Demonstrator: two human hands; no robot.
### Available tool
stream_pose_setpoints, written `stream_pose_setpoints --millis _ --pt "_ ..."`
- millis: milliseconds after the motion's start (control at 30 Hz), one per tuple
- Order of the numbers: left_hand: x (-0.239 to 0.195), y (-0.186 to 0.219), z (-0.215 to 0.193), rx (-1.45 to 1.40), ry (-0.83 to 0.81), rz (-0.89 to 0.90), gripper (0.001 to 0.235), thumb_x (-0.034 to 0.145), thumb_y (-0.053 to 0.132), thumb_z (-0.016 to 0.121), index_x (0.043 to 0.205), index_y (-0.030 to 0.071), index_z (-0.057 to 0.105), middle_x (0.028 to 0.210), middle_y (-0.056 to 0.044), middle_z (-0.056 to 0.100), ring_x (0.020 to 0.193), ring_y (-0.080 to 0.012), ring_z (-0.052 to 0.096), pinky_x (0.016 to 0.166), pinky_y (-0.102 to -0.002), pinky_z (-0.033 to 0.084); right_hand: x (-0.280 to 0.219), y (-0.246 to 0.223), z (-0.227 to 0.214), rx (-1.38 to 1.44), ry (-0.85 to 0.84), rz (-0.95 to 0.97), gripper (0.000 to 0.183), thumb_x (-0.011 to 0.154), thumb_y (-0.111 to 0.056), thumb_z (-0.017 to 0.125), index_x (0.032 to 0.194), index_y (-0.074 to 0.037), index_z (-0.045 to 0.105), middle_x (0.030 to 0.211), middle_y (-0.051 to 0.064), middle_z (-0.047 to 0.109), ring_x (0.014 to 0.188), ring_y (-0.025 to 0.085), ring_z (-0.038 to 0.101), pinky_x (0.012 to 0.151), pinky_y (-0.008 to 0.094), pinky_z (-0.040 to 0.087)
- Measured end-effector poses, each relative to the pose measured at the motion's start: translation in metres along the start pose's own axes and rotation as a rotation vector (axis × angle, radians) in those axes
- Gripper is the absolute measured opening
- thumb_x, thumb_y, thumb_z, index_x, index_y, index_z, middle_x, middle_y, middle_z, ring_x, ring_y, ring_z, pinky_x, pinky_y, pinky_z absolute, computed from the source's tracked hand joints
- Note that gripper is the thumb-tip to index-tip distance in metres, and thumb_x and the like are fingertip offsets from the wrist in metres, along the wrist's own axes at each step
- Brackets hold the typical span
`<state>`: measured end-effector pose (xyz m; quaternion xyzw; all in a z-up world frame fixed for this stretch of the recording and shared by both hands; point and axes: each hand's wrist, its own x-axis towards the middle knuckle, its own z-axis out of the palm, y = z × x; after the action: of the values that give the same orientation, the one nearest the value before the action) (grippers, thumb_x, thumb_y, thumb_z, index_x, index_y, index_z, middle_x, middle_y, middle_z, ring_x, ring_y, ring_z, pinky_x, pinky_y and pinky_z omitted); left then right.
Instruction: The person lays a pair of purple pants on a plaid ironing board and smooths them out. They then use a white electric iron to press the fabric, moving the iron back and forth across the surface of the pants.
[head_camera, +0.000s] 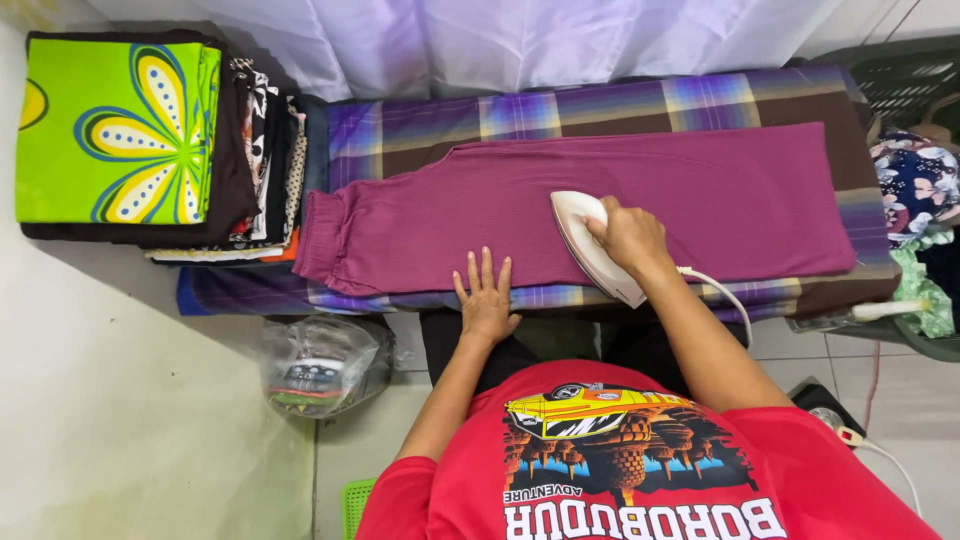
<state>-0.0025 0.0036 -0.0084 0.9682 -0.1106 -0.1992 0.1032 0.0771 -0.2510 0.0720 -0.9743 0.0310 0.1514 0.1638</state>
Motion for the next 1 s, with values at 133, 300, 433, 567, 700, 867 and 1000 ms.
stream_pose_setpoints --millis 133,300,433,567,700,867,1000 --pt "0.001 0.0 0.001 0.009 -0.008 -0.004 0.113 0.078 0.034 0.082 0.164 0.016 0.011 0.169 -0.024 -0.005 0.153 -0.0474 -0.014 0.117 -0.071 -0.007 0.008 0.0 -0.004 0.019 0.023 -0.008 0.05 0.102 -0.051 0.053 0.131 -0.01 0.06 0.108 0.032 0.072 0.109 0.051 0.068 0.09 0.063 0.054" --pt "0.0 0.001 0.0 0.021 -0.011 -0.009 0.113 0.079 0.035 0.082 0.164 0.016 0.011 0.169 -0.024 -0.005 0.153 -0.0472 -0.014 0.117 -0.071 -0.007 0.031 0.004 -0.002 0.015 0.066 0.0 0.051 0.102 -0.052 0.054 0.129 -0.01 0.061 0.107 0.03 0.072 0.108 0.05 0.069 0.089 0.063 0.054" --pt "-0.001 0.002 -0.003 0.005 -0.016 -0.011 0.113 0.079 0.034 0.082 0.164 0.016 0.01 0.169 -0.024 -0.006 0.153 -0.0469 -0.014 0.117 -0.07 -0.008 0.025 0.002 -0.004 0.022 0.068 -0.01 0.051 0.103 -0.052 0.053 0.13 -0.009 0.061 0.107 0.032 0.072 0.108 0.051 0.068 0.089 0.064 0.054" --pt "0.0 0.001 -0.003 -0.005 -0.016 -0.01 0.112 0.08 0.032 0.081 0.164 0.016 0.01 0.169 -0.024 -0.007 0.153 -0.0472 -0.014 0.117 -0.07 -0.008 0.0 0.001 -0.005 -0.007 0.05 0.008 0.05 0.103 -0.052 0.052 0.13 -0.011 0.06 0.104 0.03 0.073 0.106 0.05 0.07 0.087 0.063 0.054" --pt "0.0 0.002 -0.006 0.005 -0.038 -0.011 0.112 0.079 0.034 0.082 0.164 0.016 0.011 0.169 -0.024 -0.007 0.153 -0.0474 -0.014 0.117 -0.071 -0.008 0.014 0.004 -0.004 0.005 0.078 0.015 0.051 0.103 -0.053 0.051 0.127 -0.009 0.061 0.102 0.031 0.073 0.104 0.051 0.07 0.086 0.065 0.054" --pt "0.0 0.003 -0.008 0.024 -0.028 -0.017 0.112 0.079 0.035 0.082 0.164 0.015 0.011 0.169 -0.025 -0.005 0.153 -0.0473 -0.013 0.117 -0.071 -0.006 0.067 0.014 0.0 -0.008 0.161 -0.026 0.053 0.104 -0.057 0.052 0.124 -0.008 0.06 0.103 0.03 0.072 0.103 0.051 0.07 0.084 0.064 0.054" --pt "-0.001 0.005 -0.01 0.02 -0.038 -0.017 0.111 0.08 0.033 0.082 0.164 0.015 0.011 0.169 -0.025 -0.005 0.153 -0.0474 -0.013 0.117 -0.071 -0.006 0.046 0.009 -0.013 -0.023 0.148 -0.029 0.05 0.103 -0.053 0.053 0.124 -0.008 0.061 0.103 0.029 0.073 0.104 0.05 0.07 0.084 0.064 0.055"
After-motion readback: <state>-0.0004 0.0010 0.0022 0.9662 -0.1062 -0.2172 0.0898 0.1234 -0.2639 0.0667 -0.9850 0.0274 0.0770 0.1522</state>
